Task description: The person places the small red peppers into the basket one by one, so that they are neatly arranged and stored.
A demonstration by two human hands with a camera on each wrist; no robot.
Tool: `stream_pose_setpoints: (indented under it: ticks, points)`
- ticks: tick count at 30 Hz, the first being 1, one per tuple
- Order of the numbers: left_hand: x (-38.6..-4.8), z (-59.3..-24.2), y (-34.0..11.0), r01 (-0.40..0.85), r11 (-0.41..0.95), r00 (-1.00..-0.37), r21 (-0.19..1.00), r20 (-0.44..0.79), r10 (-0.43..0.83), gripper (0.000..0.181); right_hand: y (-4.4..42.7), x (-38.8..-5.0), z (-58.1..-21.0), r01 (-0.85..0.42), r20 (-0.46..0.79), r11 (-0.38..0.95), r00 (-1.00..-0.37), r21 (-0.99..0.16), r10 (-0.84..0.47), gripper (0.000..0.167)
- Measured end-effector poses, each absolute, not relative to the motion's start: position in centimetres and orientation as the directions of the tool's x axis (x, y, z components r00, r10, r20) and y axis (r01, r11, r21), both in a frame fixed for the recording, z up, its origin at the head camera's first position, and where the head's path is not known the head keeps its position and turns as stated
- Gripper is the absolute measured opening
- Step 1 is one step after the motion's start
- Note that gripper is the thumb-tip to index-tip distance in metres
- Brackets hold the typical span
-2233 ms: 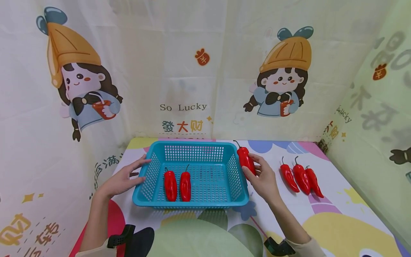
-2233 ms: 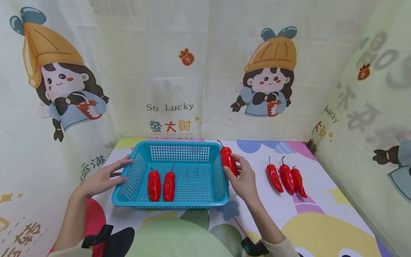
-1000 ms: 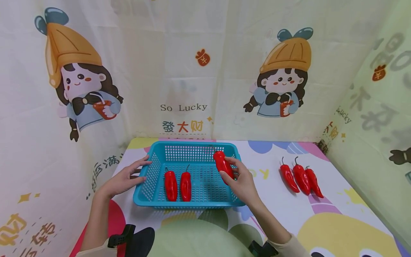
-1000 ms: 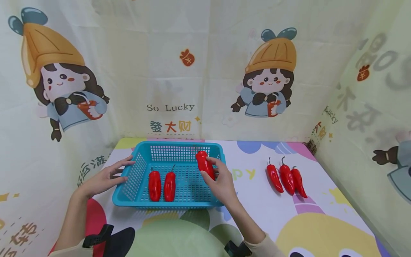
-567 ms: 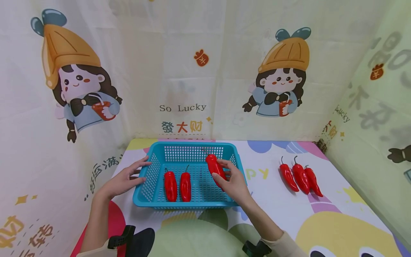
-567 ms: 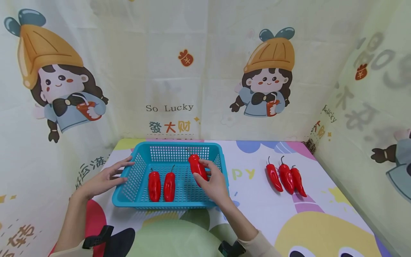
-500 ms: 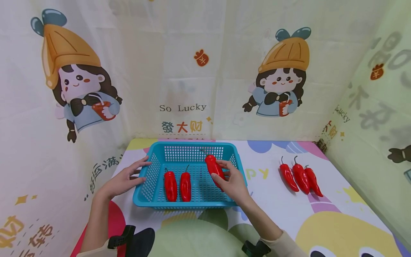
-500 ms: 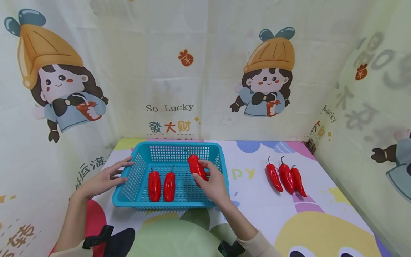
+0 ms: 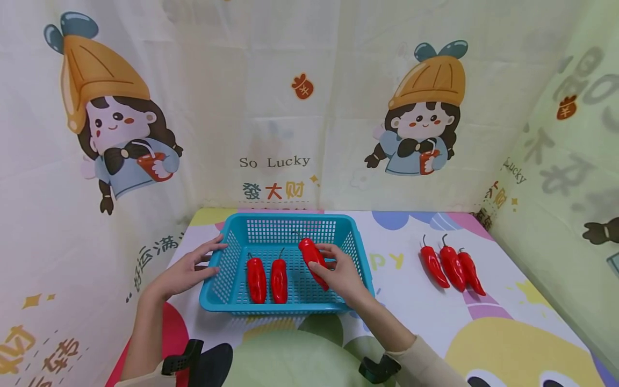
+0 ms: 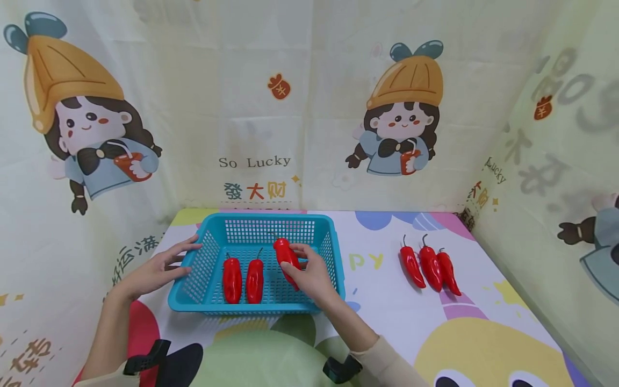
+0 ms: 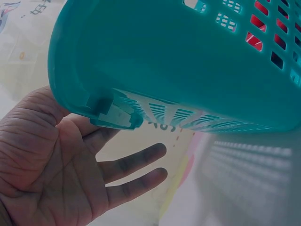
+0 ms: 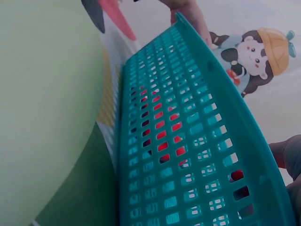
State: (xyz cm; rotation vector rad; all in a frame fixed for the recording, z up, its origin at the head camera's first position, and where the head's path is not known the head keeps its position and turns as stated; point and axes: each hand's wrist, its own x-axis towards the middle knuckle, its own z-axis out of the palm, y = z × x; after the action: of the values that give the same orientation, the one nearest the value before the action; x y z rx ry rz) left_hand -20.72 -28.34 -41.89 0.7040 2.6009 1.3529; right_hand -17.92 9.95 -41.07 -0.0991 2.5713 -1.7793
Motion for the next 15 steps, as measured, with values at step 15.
stream_pose_setpoints:
  ticks: [15]
  points:
    - [-20.7, -42.0, -28.4, 0.347, 0.501, -0.885, 0.792, 0.101, 0.454, 0.071, 8.8, -18.7, -41.2, 0.101, -0.14, 0.325, -0.985, -0.94, -0.099, 0.061]
